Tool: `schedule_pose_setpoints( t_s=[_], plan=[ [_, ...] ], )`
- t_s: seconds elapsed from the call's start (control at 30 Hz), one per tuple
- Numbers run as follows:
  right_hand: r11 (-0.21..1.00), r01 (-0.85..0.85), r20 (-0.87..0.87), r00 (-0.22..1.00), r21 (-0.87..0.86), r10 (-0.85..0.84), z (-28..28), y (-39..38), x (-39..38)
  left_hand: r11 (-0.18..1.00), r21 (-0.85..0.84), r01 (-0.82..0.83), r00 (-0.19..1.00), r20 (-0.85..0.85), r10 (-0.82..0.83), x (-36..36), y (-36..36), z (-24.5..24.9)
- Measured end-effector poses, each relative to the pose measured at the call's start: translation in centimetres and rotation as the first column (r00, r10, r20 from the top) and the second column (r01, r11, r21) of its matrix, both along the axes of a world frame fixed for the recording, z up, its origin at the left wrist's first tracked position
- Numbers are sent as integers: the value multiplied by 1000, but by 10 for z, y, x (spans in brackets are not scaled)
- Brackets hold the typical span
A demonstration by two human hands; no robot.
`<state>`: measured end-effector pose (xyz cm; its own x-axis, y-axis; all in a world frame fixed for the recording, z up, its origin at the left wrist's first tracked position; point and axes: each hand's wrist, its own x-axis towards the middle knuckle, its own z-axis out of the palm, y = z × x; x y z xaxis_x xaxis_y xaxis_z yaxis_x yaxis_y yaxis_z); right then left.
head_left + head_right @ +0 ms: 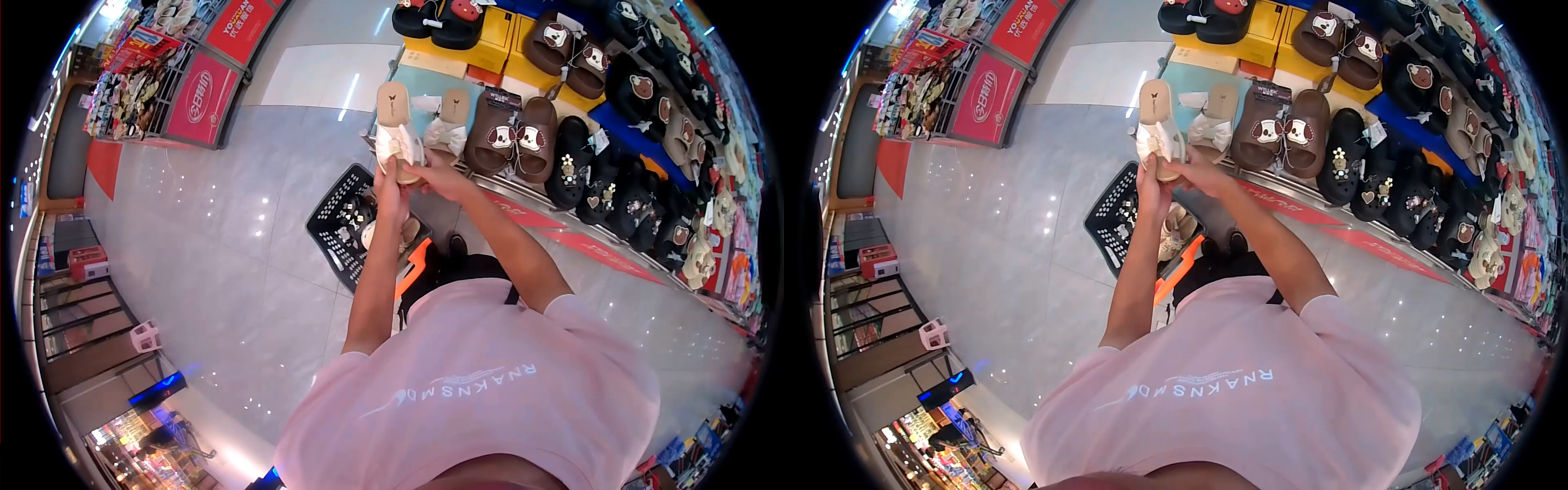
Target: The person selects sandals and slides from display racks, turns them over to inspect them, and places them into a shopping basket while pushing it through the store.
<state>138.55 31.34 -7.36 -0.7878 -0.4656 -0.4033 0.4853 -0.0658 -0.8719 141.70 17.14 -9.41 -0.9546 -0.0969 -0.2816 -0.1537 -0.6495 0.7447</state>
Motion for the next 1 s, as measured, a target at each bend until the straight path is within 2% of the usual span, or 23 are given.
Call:
schedule_pose_setpoints(
  t_s=[0.1, 0.13, 0.17, 0.23, 0.27, 0.37, 0.4, 0.5, 0.53, 0.57, 0.63, 0.67, 0.7, 0.77, 0.8, 0.87, 0.9, 0.93, 0.97, 1.0],
  plan=[
    [960, -246, 142, 963, 133, 227, -10, 14, -7, 998, -66, -12, 999, 34, 14, -24, -24, -18],
    [994, -92, 236, 969, 55, 77, 5, 19, 8, 999, -37, 8, 997, 72, -6, -29, -28, -19],
    [994, 100, 348, 934, -52, -76, -7, 19, 5, 1000, -21, 12, 996, 92, -11, -37, -32, -20],
    [850, 493, 597, 744, -184, -302, -55, 13, 5, 1000, 15, 22, 990, 141, -24, -53, -40, -34],
    [780, 589, 634, 691, -214, -348, -72, 10, -4, 1000, -19, 25, 984, 178, -21, -62, -39, -40],
    [739, 655, 563, 675, -159, -477, -94, -8, -18, 988, -34, 150, 965, 224, -139, -88, -47, -68],
    [685, 708, 590, 631, -173, -503, -92, -15, -22, 982, -56, 178, 958, 237, -160, -92, -47, -69],
    [654, 739, 512, 631, -165, -583, -86, -24, -35, 955, -118, 271, 941, 239, -238, -104, -47, -73],
    [616, 775, 512, 589, -139, -626, -85, -26, -41, 947, -161, 277, 936, 268, -228, -110, -49, -74],
    [599, 795, 521, 553, -97, -650, -85, -24, -46, 922, -287, 258, 946, 268, -181, -112, -49, -76],
    [552, 834, 540, 475, -23, -695, -82, -21, -59, 817, -535, 217, 965, 241, -99, -119, -49, -73],
    [547, 837, 557, 450, 8, -698, -81, -19, -65, 748, -661, 59, 995, 99, 10, -123, -47, -77],
    [513, 858, 564, 430, -12, -705, -83, -20, -67, 638, -770, 14, 998, 51, 40, -131, -50, -89],
    [446, 894, 573, 391, -50, -720, -94, -23, -68, 377, -922, -91, 995, -65, 80, -145, -54, -108],
    [439, 895, 573, 404, -86, -713, -97, -25, -65, 334, -920, -203, 979, -183, 91, -147, -46, -105],
    [424, 891, 564, 436, -161, -701, -100, -25, -57, 529, -845, -70, 993, -111, -45, -142, -30, -82],
    [462, 876, 557, 453, -136, -696, -93, -24, -52, 610, -792, 6, 990, -82, -116, -137, -23, -68],
    [500, 859, 552, 471, -110, -688, -82, -21, -46, 651, -757, 48, 994, -28, -106, -133, -18, -60],
    [540, 838, 547, 491, -81, -678, -71, -19, -36, 608, -792, 44, 994, -27, -106, -135, -21, -66],
    [646, 762, 473, 587, -46, -657, -64, -19, -25, 564, -825, 37, 994, -25, -103, -139, -29, -85]
  ],
)
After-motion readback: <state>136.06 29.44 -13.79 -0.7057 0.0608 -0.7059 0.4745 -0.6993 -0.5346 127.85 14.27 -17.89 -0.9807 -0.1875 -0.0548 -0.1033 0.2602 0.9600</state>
